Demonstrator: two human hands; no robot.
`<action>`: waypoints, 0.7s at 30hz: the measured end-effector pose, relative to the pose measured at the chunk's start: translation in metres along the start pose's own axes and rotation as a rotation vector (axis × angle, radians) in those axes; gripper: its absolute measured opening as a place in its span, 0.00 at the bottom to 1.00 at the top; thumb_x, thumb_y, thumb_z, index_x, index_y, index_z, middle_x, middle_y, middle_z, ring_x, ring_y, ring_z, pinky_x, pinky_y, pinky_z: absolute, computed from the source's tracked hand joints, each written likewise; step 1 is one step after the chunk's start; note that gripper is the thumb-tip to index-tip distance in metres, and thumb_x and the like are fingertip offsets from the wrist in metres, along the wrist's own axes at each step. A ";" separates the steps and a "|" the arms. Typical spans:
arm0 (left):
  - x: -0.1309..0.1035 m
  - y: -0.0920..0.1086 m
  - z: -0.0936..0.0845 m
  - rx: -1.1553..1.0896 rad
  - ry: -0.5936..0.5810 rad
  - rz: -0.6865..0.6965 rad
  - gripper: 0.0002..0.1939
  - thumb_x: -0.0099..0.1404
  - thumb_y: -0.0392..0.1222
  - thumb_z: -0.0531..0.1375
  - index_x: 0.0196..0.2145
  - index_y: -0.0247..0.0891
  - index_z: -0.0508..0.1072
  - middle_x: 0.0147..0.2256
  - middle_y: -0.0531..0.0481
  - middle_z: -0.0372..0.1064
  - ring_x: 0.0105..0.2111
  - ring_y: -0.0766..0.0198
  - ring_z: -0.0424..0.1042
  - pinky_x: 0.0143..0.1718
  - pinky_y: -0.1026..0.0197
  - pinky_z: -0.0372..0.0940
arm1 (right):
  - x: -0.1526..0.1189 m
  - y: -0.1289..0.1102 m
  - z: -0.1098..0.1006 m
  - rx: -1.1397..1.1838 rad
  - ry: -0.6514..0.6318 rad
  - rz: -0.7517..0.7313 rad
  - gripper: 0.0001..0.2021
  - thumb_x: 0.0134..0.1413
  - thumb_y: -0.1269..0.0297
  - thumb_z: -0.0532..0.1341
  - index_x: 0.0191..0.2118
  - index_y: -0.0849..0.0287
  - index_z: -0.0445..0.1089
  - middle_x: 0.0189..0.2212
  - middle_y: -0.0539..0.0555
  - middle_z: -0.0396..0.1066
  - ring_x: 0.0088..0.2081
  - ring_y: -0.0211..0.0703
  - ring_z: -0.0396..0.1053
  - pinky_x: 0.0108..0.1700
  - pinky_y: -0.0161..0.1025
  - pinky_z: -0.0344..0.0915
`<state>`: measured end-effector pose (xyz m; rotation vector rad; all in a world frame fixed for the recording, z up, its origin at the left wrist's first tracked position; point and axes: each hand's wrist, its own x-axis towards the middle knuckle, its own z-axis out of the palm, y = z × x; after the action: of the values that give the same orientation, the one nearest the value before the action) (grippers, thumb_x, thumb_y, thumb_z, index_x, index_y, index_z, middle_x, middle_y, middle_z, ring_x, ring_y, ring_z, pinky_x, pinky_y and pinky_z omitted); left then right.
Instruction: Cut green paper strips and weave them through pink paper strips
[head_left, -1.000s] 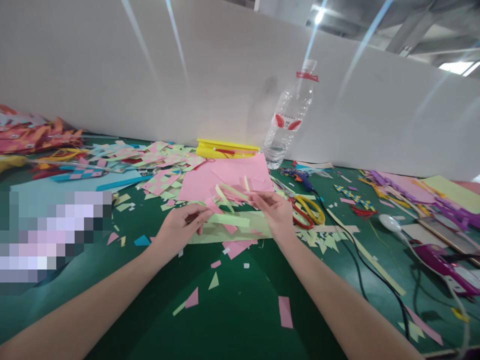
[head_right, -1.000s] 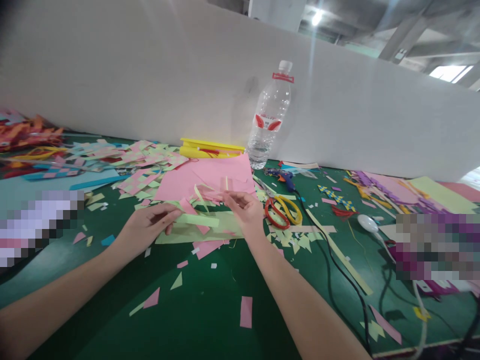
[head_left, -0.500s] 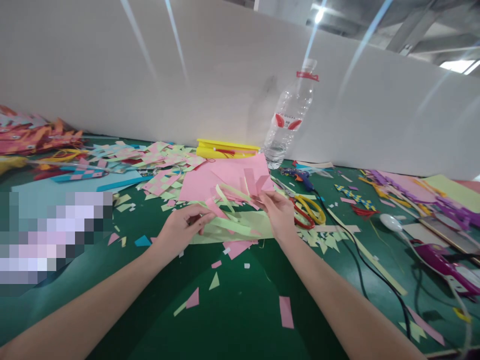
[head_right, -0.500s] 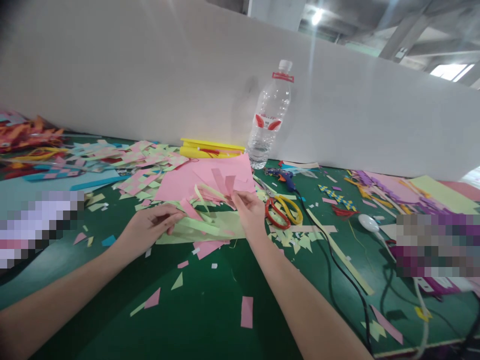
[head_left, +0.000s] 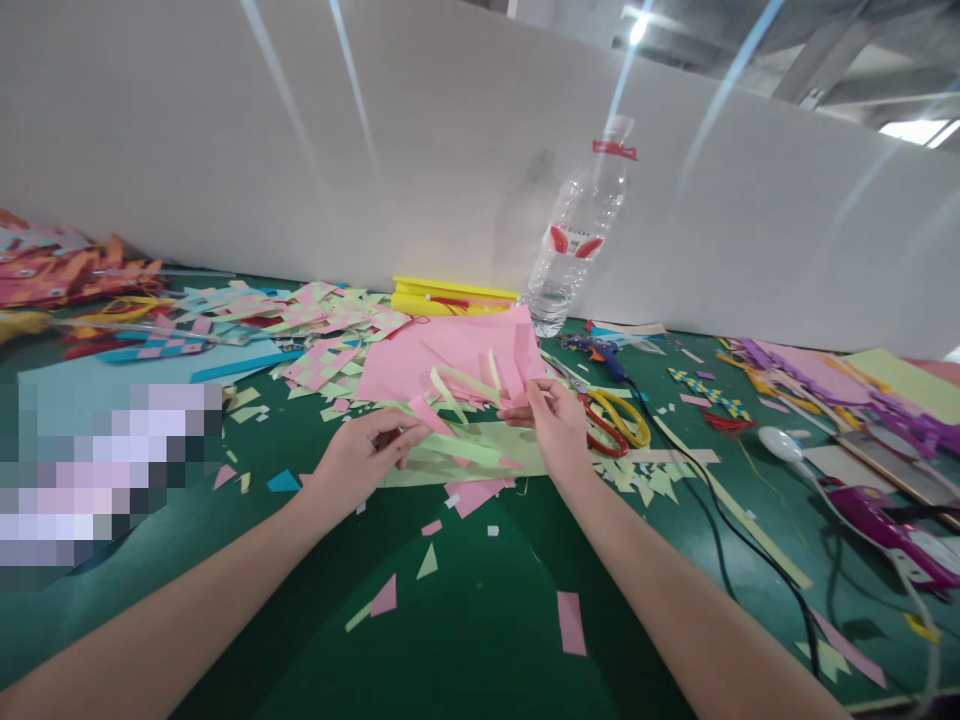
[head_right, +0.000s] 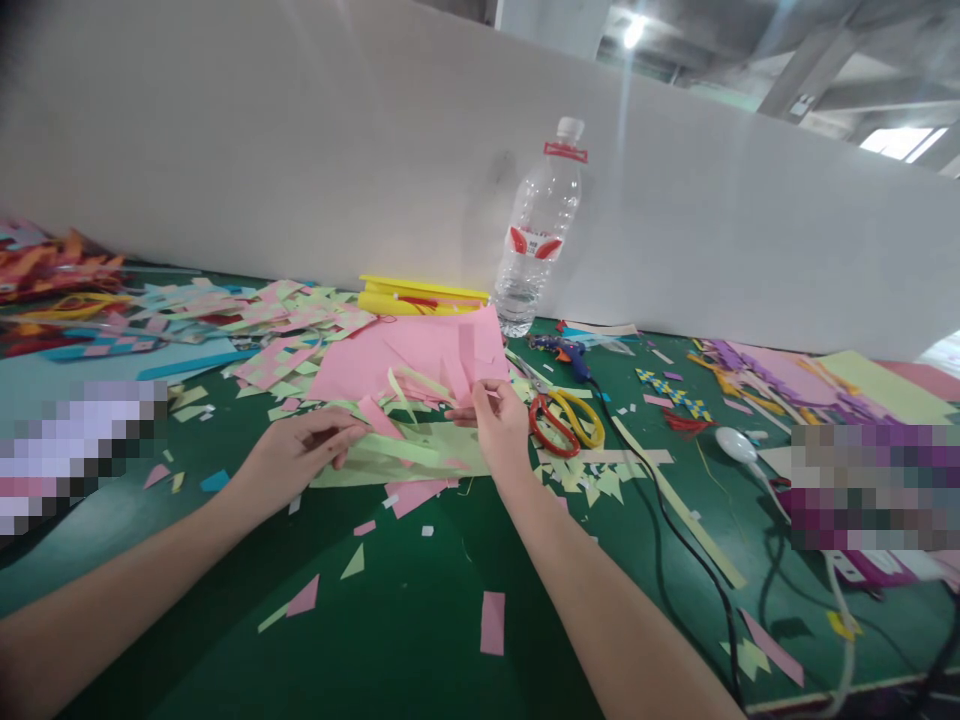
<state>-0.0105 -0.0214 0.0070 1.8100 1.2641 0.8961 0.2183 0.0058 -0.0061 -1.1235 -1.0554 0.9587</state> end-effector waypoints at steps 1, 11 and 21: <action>0.000 0.001 0.000 0.005 0.001 -0.004 0.18 0.60 0.56 0.54 0.32 0.39 0.74 0.21 0.52 0.64 0.19 0.65 0.60 0.21 0.65 0.54 | 0.000 0.000 0.000 -0.006 -0.009 -0.003 0.13 0.48 0.54 0.61 0.34 0.59 0.63 0.17 0.47 0.71 0.24 0.43 0.75 0.25 0.35 0.72; -0.001 0.008 0.000 -0.025 0.019 -0.012 0.19 0.57 0.58 0.56 0.31 0.39 0.74 0.24 0.50 0.68 0.18 0.67 0.62 0.20 0.65 0.56 | 0.003 0.004 -0.001 0.016 -0.025 -0.060 0.14 0.43 0.56 0.65 0.33 0.59 0.66 0.22 0.49 0.73 0.24 0.42 0.74 0.31 0.39 0.73; 0.000 0.003 -0.001 -0.030 0.013 -0.035 0.21 0.59 0.59 0.55 0.36 0.41 0.76 0.20 0.52 0.68 0.17 0.66 0.61 0.17 0.66 0.52 | 0.005 0.004 -0.004 0.062 0.022 -0.093 0.15 0.39 0.64 0.67 0.37 0.58 0.66 0.38 0.55 0.76 0.39 0.43 0.73 0.42 0.42 0.71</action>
<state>-0.0102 -0.0218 0.0098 1.7566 1.2805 0.9046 0.2231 0.0104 -0.0100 -1.0235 -1.0444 0.8971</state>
